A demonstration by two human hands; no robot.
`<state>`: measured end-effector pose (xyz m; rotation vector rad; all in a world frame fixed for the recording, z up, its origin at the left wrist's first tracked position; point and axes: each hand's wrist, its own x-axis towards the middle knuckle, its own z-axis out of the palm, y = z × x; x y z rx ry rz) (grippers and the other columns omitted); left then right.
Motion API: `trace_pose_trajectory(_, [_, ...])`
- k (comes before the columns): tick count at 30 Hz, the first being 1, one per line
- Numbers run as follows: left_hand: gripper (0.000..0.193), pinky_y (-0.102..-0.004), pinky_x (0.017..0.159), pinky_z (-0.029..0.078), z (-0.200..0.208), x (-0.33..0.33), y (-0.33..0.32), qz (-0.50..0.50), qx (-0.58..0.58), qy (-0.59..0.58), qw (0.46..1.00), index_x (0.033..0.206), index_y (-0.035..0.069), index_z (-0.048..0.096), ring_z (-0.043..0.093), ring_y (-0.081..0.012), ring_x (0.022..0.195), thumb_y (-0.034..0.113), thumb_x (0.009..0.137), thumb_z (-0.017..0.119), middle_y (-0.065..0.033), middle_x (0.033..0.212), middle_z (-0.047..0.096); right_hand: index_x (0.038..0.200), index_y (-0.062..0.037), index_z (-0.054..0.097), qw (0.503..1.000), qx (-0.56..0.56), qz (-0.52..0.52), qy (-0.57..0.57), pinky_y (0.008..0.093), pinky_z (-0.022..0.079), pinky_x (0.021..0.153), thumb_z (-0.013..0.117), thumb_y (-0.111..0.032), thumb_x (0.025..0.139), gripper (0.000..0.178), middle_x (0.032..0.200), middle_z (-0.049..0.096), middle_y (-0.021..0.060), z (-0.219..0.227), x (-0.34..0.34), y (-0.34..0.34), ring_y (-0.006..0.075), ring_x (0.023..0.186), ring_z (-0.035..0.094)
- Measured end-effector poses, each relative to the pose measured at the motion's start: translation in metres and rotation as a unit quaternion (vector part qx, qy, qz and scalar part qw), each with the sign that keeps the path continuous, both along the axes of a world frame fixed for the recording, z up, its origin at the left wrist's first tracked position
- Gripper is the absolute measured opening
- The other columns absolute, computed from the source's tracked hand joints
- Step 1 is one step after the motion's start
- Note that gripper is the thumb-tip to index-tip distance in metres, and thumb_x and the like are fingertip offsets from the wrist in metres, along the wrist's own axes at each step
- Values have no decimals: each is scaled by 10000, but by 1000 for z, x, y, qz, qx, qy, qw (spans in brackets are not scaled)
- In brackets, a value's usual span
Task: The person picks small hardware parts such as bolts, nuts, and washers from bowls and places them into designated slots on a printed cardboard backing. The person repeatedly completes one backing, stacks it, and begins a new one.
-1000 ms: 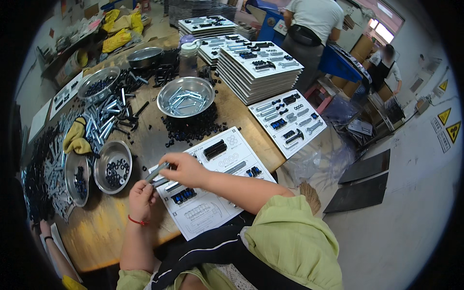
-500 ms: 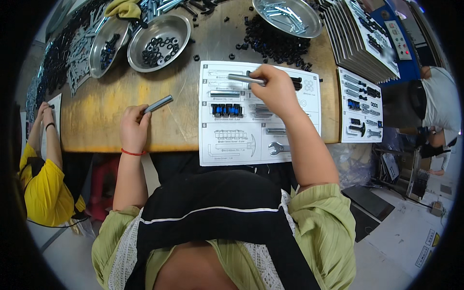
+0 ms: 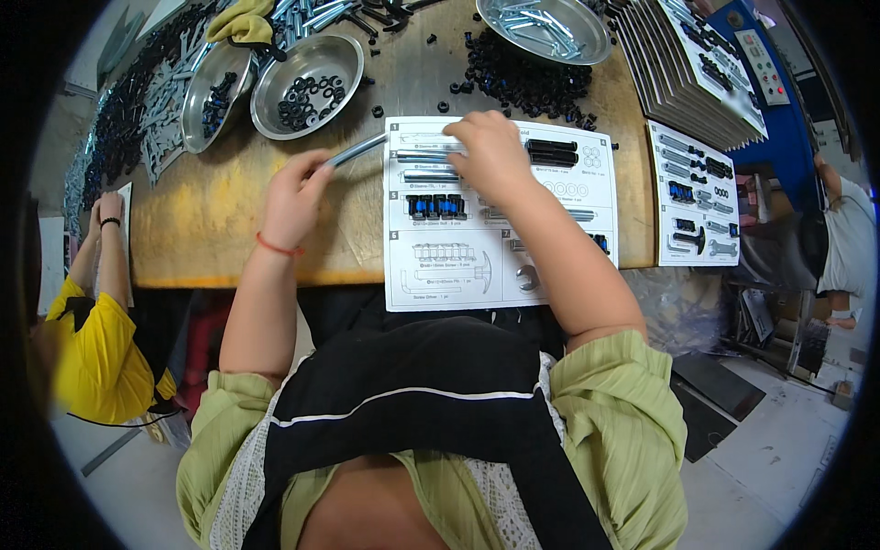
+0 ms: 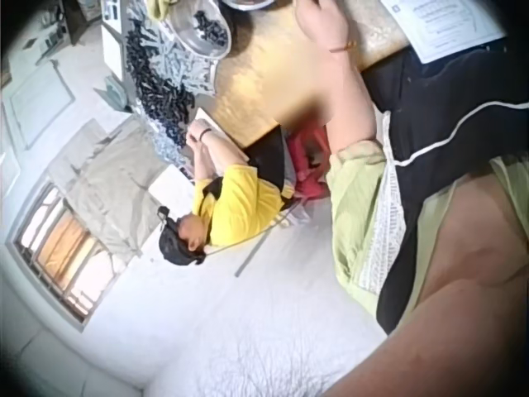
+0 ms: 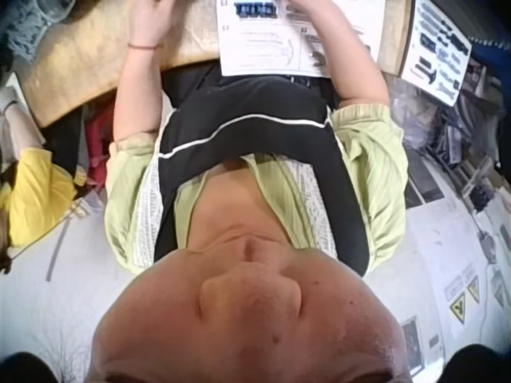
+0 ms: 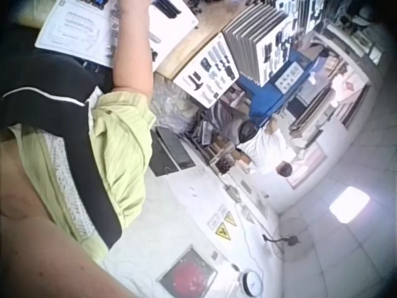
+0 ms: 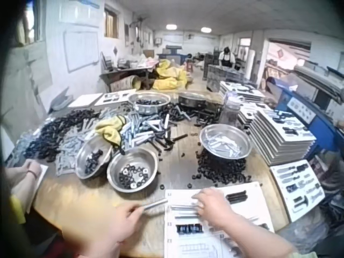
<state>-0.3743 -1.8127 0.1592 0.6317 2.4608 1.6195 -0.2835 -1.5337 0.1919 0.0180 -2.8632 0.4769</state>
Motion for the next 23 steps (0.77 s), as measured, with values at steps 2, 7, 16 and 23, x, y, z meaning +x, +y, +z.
trace_pose_trajectory(2, [192, -381, 779, 513, 14, -7, 35, -31, -58, 97, 993, 1001, 27, 697, 647, -289, 880, 169, 889, 632, -136, 936, 667, 1020, -74, 709, 999, -22, -27, 31, 404, 453, 903, 730, -141, 780, 250, 1009, 660, 96, 16, 13, 10, 303, 1013, 570])
trace_pose_trajectory(7, [181, -403, 837, 516, 16, -22, 101, -129, -253, 146, 948, 990, 96, 733, 636, -301, 951, 210, 879, 644, -102, 982, 666, 975, -46, 702, 993, -46, -97, 57, 387, 469, 870, 733, -117, 783, 207, 974, 667, 98, 38, 59, 40, 300, 985, 585])
trace_pose_trajectory(16, [253, -371, 776, 516, 16, -28, 102, -155, -254, 115, 948, 1060, 88, 725, 649, -277, 865, 201, 834, 713, -109, 951, 663, 978, -16, 700, 952, -110, -279, 61, 364, 485, 861, 712, -107, 813, 189, 969, 696, 118, 20, 148, 112, 278, 952, 634])
trace_pose_trajectory(23, [263, -348, 763, 528, 9, -8, 95, -155, -260, 18, 953, 1043, 70, 726, 684, -259, 870, 207, 819, 742, -140, 1021, 709, 1028, -4, 705, 914, -160, -371, 21, 354, 507, 848, 695, -122, 854, 210, 977, 705, 139, -3, 174, 149, 247, 937, 657])
